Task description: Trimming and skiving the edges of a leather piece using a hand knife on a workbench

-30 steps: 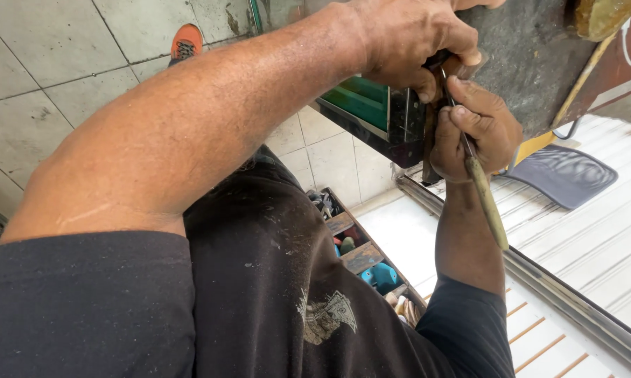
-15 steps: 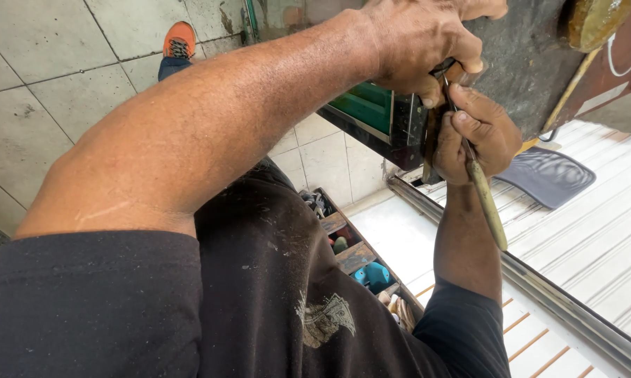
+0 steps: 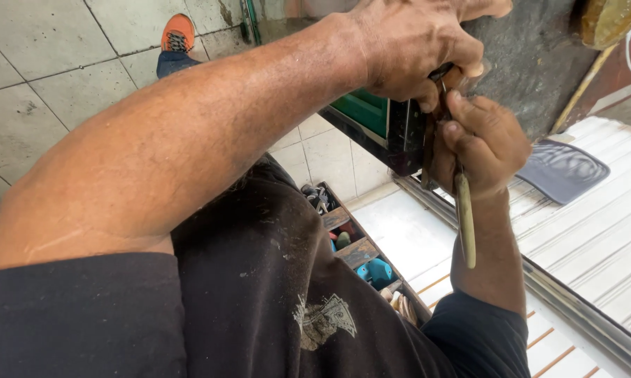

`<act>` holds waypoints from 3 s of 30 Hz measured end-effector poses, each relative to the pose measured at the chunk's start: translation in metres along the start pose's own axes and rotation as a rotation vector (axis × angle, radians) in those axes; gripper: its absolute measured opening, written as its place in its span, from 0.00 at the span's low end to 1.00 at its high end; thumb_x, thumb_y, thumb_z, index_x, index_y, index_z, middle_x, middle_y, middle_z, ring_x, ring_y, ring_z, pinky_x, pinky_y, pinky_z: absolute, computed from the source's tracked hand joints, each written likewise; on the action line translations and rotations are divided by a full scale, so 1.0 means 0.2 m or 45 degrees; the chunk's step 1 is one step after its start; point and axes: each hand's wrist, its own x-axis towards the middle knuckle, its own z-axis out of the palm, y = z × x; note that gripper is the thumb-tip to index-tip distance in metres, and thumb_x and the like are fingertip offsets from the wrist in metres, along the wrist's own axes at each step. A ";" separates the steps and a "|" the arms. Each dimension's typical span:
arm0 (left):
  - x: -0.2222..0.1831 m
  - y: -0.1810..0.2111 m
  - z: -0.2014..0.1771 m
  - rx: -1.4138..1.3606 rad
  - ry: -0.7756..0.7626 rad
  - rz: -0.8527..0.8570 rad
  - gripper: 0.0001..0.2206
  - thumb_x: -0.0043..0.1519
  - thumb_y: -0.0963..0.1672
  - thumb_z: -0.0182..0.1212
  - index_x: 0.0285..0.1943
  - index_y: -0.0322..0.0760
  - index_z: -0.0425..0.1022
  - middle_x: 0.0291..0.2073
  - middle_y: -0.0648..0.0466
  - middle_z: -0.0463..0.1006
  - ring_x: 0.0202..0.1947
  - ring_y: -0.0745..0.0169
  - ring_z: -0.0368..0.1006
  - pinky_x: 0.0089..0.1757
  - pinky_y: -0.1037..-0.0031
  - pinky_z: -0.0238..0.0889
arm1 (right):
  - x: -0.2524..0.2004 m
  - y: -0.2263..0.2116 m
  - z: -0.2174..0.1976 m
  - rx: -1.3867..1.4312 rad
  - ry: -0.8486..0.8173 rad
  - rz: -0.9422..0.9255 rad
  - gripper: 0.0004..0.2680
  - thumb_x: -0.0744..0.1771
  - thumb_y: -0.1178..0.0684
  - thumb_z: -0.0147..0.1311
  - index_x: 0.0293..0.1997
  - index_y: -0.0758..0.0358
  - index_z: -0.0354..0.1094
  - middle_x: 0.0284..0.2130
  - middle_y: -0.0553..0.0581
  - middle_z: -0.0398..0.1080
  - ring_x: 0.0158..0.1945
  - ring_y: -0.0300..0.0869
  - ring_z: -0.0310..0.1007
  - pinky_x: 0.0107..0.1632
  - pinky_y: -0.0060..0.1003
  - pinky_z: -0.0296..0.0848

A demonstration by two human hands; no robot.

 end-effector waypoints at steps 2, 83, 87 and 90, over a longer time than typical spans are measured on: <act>-0.02 -0.01 0.01 0.041 0.053 -0.001 0.14 0.53 0.52 0.75 0.46 0.61 0.77 0.74 0.56 0.50 0.68 0.52 0.59 0.40 0.53 0.67 | -0.02 0.00 0.00 0.058 0.014 0.010 0.08 0.69 0.67 0.56 0.31 0.70 0.64 0.36 0.76 0.77 0.29 0.62 0.78 0.29 0.52 0.78; 0.02 0.03 0.03 0.019 0.088 -0.109 0.28 0.52 0.56 0.80 0.63 0.60 0.79 0.73 0.54 0.53 0.61 0.48 0.64 0.39 0.54 0.69 | -0.29 -0.18 -0.12 0.268 0.177 0.495 0.12 0.65 0.77 0.52 0.47 0.65 0.68 0.43 0.78 0.74 0.46 0.56 0.80 0.50 0.43 0.80; 0.01 0.00 0.03 0.051 -0.005 -0.125 0.24 0.54 0.56 0.76 0.60 0.66 0.78 0.76 0.59 0.44 0.69 0.49 0.56 0.44 0.49 0.67 | -0.12 -0.09 0.01 0.284 0.279 0.288 0.08 0.67 0.70 0.56 0.46 0.65 0.69 0.43 0.75 0.76 0.42 0.55 0.81 0.37 0.40 0.78; 0.03 -0.02 0.04 0.034 0.019 -0.072 0.23 0.50 0.58 0.75 0.55 0.66 0.79 0.76 0.60 0.48 0.66 0.52 0.61 0.41 0.49 0.67 | -0.05 -0.08 0.04 0.291 0.217 0.264 0.05 0.68 0.68 0.56 0.45 0.67 0.68 0.42 0.77 0.75 0.45 0.59 0.81 0.40 0.46 0.80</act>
